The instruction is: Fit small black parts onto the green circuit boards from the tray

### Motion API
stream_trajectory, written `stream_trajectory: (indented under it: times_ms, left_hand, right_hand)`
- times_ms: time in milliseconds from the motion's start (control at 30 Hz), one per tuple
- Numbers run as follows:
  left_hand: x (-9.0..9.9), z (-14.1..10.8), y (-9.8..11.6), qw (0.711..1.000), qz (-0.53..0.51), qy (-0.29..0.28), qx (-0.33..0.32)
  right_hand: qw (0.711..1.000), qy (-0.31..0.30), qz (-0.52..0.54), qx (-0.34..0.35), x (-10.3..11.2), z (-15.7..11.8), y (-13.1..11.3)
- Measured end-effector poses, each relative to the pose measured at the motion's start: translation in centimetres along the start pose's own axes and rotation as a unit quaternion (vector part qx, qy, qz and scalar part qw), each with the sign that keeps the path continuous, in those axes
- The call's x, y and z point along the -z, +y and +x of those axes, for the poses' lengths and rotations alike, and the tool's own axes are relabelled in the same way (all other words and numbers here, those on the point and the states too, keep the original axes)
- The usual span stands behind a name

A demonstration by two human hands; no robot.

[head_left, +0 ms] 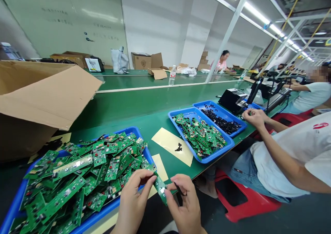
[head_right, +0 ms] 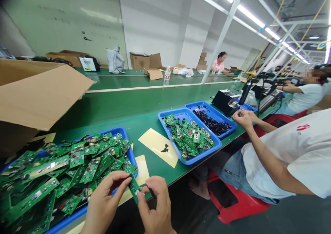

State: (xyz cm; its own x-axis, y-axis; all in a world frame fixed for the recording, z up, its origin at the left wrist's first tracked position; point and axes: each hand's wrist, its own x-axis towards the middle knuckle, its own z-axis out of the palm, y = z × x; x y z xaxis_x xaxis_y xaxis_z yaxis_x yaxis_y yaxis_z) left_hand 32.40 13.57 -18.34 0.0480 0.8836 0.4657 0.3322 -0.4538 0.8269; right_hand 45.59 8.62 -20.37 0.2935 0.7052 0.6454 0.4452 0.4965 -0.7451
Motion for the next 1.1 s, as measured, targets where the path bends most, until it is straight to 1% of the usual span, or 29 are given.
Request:
stream_trajectory:
  times_ms: [67, 133, 167, 200, 267, 300, 367, 433, 500, 567, 633, 700, 733, 767, 833, 900, 967, 1033, 1100]
  left_hand:
    - [-0.4, 0.0, -0.4, 0.997, -0.039, -0.031, 0.051]
    - [-0.4, -0.1, -0.4, 0.990, -0.076, -0.063, 0.100]
    - [-0.3, -0.3, -0.4, 0.987, -0.084, -0.075, 0.113]
    - [-0.1, -0.5, -0.2, 0.987, -0.079, -0.087, 0.111]
    - [0.4, -1.2, 0.1, 0.990, -0.048, -0.104, 0.079]
    - [0.7, -1.6, 0.3, 0.992, -0.026, -0.105, 0.061]
    - [1.6, -2.5, 0.6, 0.995, 0.022, -0.091, 0.034]
    - [2.7, -3.2, 0.5, 0.994, 0.088, -0.061, 0.021]
    - [4.1, -3.4, 0.2, 0.983, 0.180, -0.027, 0.008]
    - [5.6, -3.0, -0.4, 0.956, 0.291, 0.013, -0.023]
    - [6.9, -2.3, -0.9, 0.912, 0.403, 0.038, -0.067]
    - [7.6, -1.6, -1.2, 0.871, 0.479, 0.038, -0.101]
    - [7.7, -1.3, -1.3, 0.858, 0.500, 0.033, -0.110]
    - [7.8, -1.1, -1.4, 0.852, 0.510, 0.029, -0.113]
    - [7.8, -0.9, -1.5, 0.853, 0.508, 0.029, -0.118]
    - [7.9, -0.9, -1.6, 0.858, 0.496, 0.038, -0.127]
    - [8.3, -1.1, -1.5, 0.869, 0.474, 0.049, -0.131]
    - [8.9, -1.2, -1.3, 0.882, 0.451, 0.054, -0.127]
    - [9.2, -1.2, -1.1, 0.893, 0.432, 0.046, -0.117]
  right_hand:
    - [0.999, 0.013, -0.047, -0.001, 0.8, 1.3, 1.4]
    - [0.994, 0.050, -0.097, -0.013, 2.0, 3.7, 3.3]
    - [0.991, 0.066, -0.115, -0.020, 2.9, 5.2, 4.6]
    - [0.987, 0.078, -0.136, -0.027, 3.8, 6.8, 6.0]
    - [0.978, 0.089, -0.181, -0.042, 5.8, 10.2, 8.8]
    - [0.974, 0.092, -0.204, -0.046, 6.7, 11.8, 10.1]
    - [0.967, 0.074, -0.240, -0.051, 8.2, 14.2, 12.3]
    - [0.961, 0.051, -0.268, -0.051, 8.9, 15.6, 13.6]
    - [0.954, 0.037, -0.294, -0.042, 9.2, 16.1, 14.0]
    - [0.948, 0.037, -0.315, -0.027, 9.2, 16.0, 13.9]
    - [0.945, 0.043, -0.325, -0.007, 8.8, 15.6, 13.2]
    - [0.946, 0.047, -0.321, 0.015, 8.0, 15.0, 12.1]
    - [0.948, 0.044, -0.315, 0.026, 7.5, 14.5, 11.5]
    - [0.950, 0.039, -0.307, 0.036, 6.9, 13.9, 10.7]
    - [0.957, 0.013, -0.286, 0.051, 5.5, 12.4, 9.0]
    - [0.966, -0.025, -0.252, 0.058, 4.0, 10.6, 7.1]
    - [0.978, -0.063, -0.190, 0.054, 2.4, 8.6, 5.4]
    - [0.986, -0.104, -0.122, 0.040, 0.8, 6.7, 4.0]
    - [0.986, -0.152, -0.062, 0.004, -0.9, 5.1, 3.1]
